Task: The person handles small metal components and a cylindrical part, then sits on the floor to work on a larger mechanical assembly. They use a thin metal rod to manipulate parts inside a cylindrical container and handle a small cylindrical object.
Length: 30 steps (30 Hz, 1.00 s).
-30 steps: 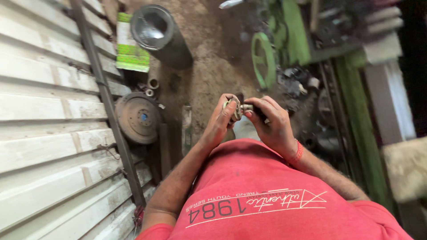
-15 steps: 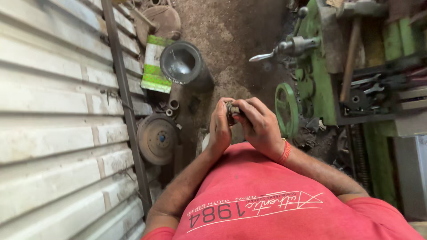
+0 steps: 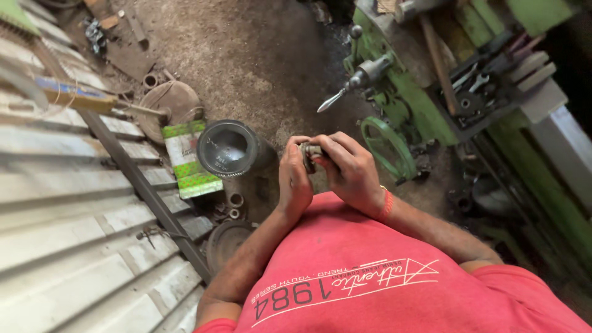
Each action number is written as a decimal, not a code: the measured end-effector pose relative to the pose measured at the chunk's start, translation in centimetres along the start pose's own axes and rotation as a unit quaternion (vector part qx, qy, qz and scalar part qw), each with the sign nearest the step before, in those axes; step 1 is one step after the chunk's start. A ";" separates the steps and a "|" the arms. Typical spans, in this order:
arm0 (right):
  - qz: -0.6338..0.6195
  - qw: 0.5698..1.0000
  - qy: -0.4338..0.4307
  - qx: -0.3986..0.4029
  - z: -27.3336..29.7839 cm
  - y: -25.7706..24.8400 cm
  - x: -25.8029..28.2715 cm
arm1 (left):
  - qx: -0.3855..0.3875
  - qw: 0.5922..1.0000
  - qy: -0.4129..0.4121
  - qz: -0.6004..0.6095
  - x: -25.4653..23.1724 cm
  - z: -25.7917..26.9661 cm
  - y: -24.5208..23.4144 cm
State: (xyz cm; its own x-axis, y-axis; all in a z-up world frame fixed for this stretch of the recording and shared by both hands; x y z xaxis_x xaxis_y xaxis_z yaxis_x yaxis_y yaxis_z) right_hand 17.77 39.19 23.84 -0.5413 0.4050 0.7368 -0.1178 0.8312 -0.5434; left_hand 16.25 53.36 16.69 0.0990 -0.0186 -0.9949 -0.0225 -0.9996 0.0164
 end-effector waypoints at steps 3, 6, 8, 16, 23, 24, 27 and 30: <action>0.020 0.999 0.035 -0.012 -0.3 0.8 -0.1 | 0.036 0.999 -0.006 0.021 0.5 -0.5 -0.3; 0.024 0.999 0.021 -0.036 0.0 0.5 0.4 | 0.061 0.995 -0.054 0.056 0.9 -1.8 -0.3; 0.029 0.998 0.029 -0.049 0.1 0.2 0.4 | 0.074 0.993 -0.044 0.075 0.9 -2.3 0.1; 0.049 0.993 0.075 -0.071 0.6 -2.2 -1.3 | 0.097 0.993 -0.043 0.043 0.4 -3.4 2.6; 0.015 0.996 0.039 -0.078 1.7 -4.9 -2.3 | 0.104 0.993 -0.049 0.034 0.9 -3.7 5.5; 0.017 0.996 0.041 -0.079 1.7 -5.2 -2.5 | 0.103 0.993 -0.051 0.041 0.9 -3.6 5.9; 0.019 0.996 0.016 -0.085 1.9 -6.6 -2.8 | 0.101 0.992 -0.056 0.044 0.7 -3.9 6.9; 0.011 0.996 0.027 -0.085 2.4 -7.2 -3.4 | 0.095 0.994 -0.055 0.022 1.1 -3.7 7.8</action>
State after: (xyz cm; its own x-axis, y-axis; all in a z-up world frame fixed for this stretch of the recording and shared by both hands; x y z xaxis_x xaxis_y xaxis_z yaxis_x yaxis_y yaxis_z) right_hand 18.43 30.92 24.25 -0.4964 0.4396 0.7485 0.0384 0.8726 -0.4870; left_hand 19.90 45.48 16.14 -0.0150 -0.0490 -0.9987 -0.2135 -0.9756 0.0510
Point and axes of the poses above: each hand's wrist, its own z-axis away from the middle knuckle, its own y-axis out of the palm, x = y × z, the point moved 2 cm from there along -z, towards the middle knuckle, and after that the axes turned 6 degrees about x, right-handed, at the moved point
